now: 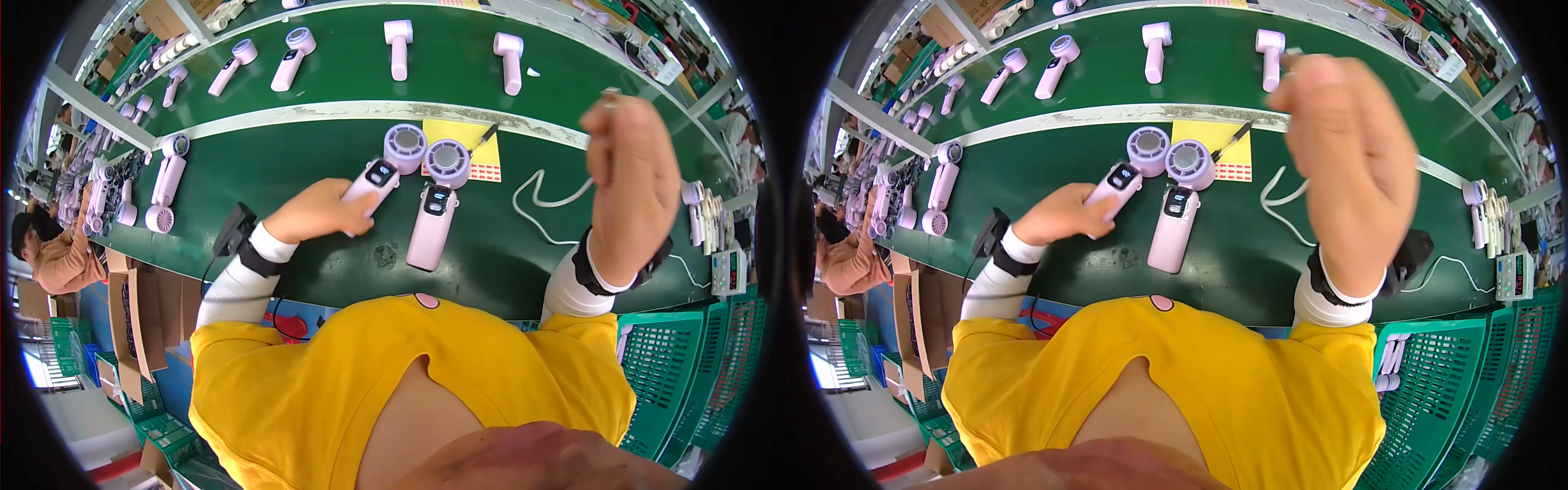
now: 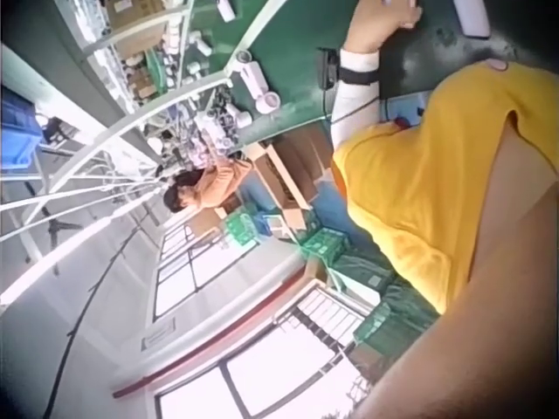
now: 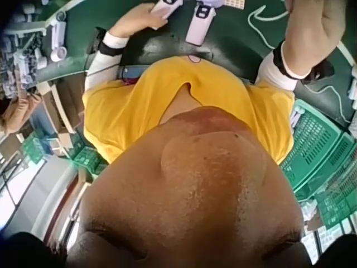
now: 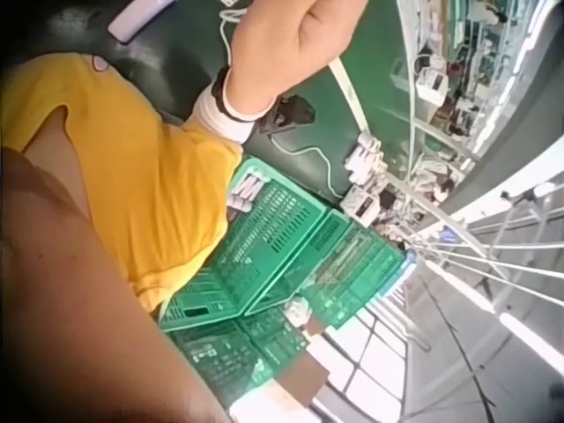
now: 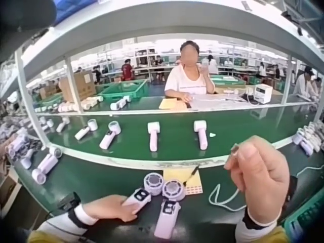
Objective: The person tests handheld fans by pressing their buttons to cycle through power levels, plugging a USB cable into each base, and then placing them back on the assembly line.
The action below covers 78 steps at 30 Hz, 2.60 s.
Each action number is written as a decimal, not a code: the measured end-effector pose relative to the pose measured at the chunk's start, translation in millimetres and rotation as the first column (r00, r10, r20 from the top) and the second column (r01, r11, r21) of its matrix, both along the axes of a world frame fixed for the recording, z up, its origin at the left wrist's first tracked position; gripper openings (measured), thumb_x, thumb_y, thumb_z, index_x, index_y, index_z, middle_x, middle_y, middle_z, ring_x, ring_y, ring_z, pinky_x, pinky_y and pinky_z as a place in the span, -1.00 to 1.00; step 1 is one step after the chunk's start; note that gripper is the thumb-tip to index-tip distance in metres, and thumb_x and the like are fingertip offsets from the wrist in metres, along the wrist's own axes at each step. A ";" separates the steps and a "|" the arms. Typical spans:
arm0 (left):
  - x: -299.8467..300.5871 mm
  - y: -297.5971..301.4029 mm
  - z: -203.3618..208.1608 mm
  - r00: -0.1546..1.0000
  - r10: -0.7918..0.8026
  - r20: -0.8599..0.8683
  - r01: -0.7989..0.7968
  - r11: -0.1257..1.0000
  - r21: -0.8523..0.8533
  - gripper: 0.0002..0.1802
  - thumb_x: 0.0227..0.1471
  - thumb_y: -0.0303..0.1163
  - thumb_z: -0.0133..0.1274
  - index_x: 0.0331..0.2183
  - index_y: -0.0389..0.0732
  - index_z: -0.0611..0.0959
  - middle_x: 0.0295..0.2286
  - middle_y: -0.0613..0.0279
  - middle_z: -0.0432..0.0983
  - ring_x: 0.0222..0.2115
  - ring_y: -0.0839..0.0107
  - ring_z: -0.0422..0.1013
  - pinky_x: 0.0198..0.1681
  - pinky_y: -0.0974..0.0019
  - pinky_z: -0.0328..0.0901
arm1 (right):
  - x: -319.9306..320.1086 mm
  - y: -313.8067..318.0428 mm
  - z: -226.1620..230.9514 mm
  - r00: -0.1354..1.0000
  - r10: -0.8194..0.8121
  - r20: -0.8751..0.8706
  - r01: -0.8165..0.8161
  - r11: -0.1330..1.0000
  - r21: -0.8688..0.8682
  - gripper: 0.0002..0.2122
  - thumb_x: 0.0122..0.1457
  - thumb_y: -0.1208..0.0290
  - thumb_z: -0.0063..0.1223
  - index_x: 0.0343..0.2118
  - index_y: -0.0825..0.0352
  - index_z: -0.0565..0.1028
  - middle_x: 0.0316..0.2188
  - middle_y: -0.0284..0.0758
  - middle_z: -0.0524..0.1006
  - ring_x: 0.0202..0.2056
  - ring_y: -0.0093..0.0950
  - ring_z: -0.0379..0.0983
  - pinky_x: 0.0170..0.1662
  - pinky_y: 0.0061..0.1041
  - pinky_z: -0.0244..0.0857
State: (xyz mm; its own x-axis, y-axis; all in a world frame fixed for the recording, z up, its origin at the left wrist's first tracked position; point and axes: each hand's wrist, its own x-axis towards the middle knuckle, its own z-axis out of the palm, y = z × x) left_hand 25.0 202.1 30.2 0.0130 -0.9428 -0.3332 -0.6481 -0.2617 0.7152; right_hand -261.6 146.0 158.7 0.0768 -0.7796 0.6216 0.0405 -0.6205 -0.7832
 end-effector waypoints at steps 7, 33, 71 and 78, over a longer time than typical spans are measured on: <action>-66.8 3.2 28.4 0.638 0.103 -0.763 -0.219 0.974 -0.052 -0.69 0.00 -0.29 -0.04 -0.28 -0.30 0.32 -0.55 0.34 0.32 -0.57 0.63 0.26 -0.54 0.48 0.22 | 18.5 -20.8 -14.3 0.985 0.077 -0.156 -0.090 0.993 -0.079 -0.68 0.22 0.23 -0.28 -0.39 0.44 0.39 -0.52 -0.42 0.39 -0.48 -0.65 0.22 -0.40 -0.71 0.12; -87.3 -0.9 40.9 0.812 -0.357 -0.462 0.144 0.889 -0.434 -0.41 -0.07 -0.38 0.04 0.01 -0.24 0.22 -0.08 -0.03 0.26 -0.13 0.14 0.33 -0.13 0.10 0.32 | 19.6 -11.4 -17.3 0.683 0.730 0.030 -0.689 0.631 0.358 -0.59 0.20 0.14 -0.32 -0.21 0.47 0.34 -0.31 -0.32 0.40 -0.28 -0.59 0.29 -0.17 -0.64 0.16; -95.0 53.9 124.0 0.534 -0.637 -0.556 -0.589 0.192 -0.785 -0.56 0.06 -0.13 -0.21 -0.20 -0.33 0.25 -0.37 0.12 0.26 -0.46 0.34 0.35 -0.41 0.30 0.28 | 14.2 -22.3 -8.6 0.887 -0.305 -0.347 0.093 0.854 -0.511 -0.80 0.20 0.40 -0.25 -0.35 0.43 0.38 -0.54 -0.36 0.34 -0.52 -0.60 0.22 -0.44 -0.68 0.10; -79.6 7.2 109.1 0.290 -0.417 -0.861 -0.142 0.871 -0.470 -0.55 0.07 -0.20 -0.26 -0.13 -0.38 0.23 -0.31 -0.07 0.34 -0.52 0.27 0.38 -0.53 0.32 0.30 | 20.1 -10.2 -17.3 0.924 0.185 -0.335 -0.280 0.923 -0.263 -0.78 0.20 0.34 -0.24 -0.41 0.40 0.37 -0.59 -0.34 0.30 -0.57 -0.55 0.19 -0.50 -0.62 0.08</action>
State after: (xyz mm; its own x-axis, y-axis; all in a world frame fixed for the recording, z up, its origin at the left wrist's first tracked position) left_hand -54.5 209.3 139.2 -0.1779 -0.9129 0.3673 0.5260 0.2272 0.8196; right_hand -241.5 135.8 141.4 0.4513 -0.4964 0.7415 0.0067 -0.8290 -0.5591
